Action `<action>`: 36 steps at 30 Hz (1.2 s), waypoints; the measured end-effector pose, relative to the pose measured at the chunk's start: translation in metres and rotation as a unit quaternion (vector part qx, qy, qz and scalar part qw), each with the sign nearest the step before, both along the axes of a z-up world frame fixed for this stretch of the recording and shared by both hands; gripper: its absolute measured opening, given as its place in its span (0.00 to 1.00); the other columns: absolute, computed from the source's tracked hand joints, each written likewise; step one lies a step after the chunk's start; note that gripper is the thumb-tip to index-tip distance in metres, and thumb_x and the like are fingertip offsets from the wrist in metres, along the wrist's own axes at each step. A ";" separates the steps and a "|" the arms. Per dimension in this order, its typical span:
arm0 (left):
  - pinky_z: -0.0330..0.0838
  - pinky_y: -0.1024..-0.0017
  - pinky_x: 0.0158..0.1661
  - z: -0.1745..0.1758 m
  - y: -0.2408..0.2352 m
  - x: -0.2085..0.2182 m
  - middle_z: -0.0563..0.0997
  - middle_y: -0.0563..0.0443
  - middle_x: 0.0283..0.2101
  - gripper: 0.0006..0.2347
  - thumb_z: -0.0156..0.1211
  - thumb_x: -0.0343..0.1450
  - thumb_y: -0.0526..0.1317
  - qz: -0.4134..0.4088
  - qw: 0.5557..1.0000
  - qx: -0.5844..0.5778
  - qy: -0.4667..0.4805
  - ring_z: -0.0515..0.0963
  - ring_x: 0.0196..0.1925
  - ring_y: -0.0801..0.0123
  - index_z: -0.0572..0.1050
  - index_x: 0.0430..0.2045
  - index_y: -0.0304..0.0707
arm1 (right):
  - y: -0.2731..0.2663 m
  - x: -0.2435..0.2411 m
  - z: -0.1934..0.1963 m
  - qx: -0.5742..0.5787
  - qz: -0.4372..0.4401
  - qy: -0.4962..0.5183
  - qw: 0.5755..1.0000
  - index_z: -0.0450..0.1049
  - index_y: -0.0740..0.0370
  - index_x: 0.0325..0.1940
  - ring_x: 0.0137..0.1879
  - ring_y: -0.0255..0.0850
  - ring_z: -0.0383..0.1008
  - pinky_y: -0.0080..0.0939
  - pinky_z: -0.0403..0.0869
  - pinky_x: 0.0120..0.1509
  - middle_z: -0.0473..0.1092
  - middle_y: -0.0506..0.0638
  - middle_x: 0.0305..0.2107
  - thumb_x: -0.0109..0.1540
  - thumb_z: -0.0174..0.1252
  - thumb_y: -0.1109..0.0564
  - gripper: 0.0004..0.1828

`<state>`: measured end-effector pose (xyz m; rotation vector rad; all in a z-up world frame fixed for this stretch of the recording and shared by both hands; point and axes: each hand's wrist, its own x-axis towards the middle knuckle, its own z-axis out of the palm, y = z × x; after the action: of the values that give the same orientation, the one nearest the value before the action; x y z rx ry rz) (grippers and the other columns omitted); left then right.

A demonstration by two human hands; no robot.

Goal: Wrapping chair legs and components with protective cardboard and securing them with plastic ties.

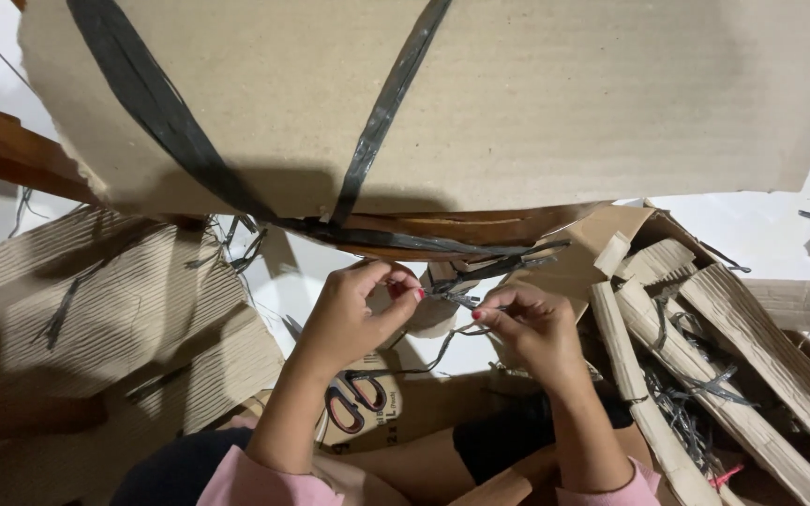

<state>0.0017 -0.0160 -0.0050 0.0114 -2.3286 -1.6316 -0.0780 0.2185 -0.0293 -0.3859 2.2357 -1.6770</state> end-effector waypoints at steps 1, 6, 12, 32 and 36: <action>0.74 0.70 0.33 0.001 0.001 0.000 0.84 0.44 0.24 0.03 0.67 0.66 0.34 0.000 1.000 0.000 0.000 0.83 0.28 0.61 0.81 0.25 0.34 | 0.000 -0.001 0.001 0.000 0.000 0.000 1.000 0.84 0.67 0.29 0.32 0.40 0.75 0.38 0.72 0.39 0.79 0.57 0.25 0.51 0.74 0.66 0.05; 0.76 0.66 0.33 0.000 0.003 -0.003 0.84 0.41 0.24 0.05 0.67 0.66 0.35 0.034 0.998 -0.043 0.014 0.84 0.29 0.55 0.81 0.25 0.31 | -0.004 -0.003 0.020 0.058 -0.057 0.055 0.995 0.84 0.63 0.27 0.29 0.38 0.73 0.35 0.70 0.37 0.78 0.54 0.23 0.52 0.75 0.62 0.05; 0.76 0.62 0.32 0.000 0.007 -0.001 0.81 0.35 0.22 0.10 0.67 0.68 0.39 0.055 0.995 -0.086 0.021 0.83 0.28 0.47 0.79 0.24 0.27 | 0.002 -0.005 0.003 0.079 -0.094 0.096 0.988 0.83 0.61 0.29 0.29 0.37 0.72 0.35 0.71 0.39 0.77 0.52 0.24 0.52 0.76 0.61 0.07; 0.74 0.51 0.56 -0.042 -0.020 0.111 0.82 0.39 0.53 0.21 0.55 0.73 0.47 -0.134 0.839 -0.206 -0.485 0.80 0.58 0.50 0.70 0.59 0.38 | -0.055 0.118 -0.211 0.580 0.273 0.220 0.735 0.78 0.55 0.38 0.33 0.44 0.82 0.46 0.80 0.37 0.76 0.46 0.25 0.53 0.69 0.54 0.11; 0.73 0.49 0.56 -0.066 -0.027 0.096 0.80 0.38 0.54 0.21 0.57 0.73 0.48 -0.152 0.826 -0.252 -0.480 0.79 0.59 0.47 0.70 0.59 0.39 | -0.067 0.100 -0.225 0.564 0.299 0.194 0.745 0.80 0.57 0.33 0.36 0.47 0.83 0.49 0.80 0.43 0.77 0.47 0.24 0.56 0.63 0.54 0.05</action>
<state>0.0976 -0.0426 -0.0706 0.4743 -3.6446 -1.1774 0.0225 0.1515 -0.2547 -0.9912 2.5022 0.2151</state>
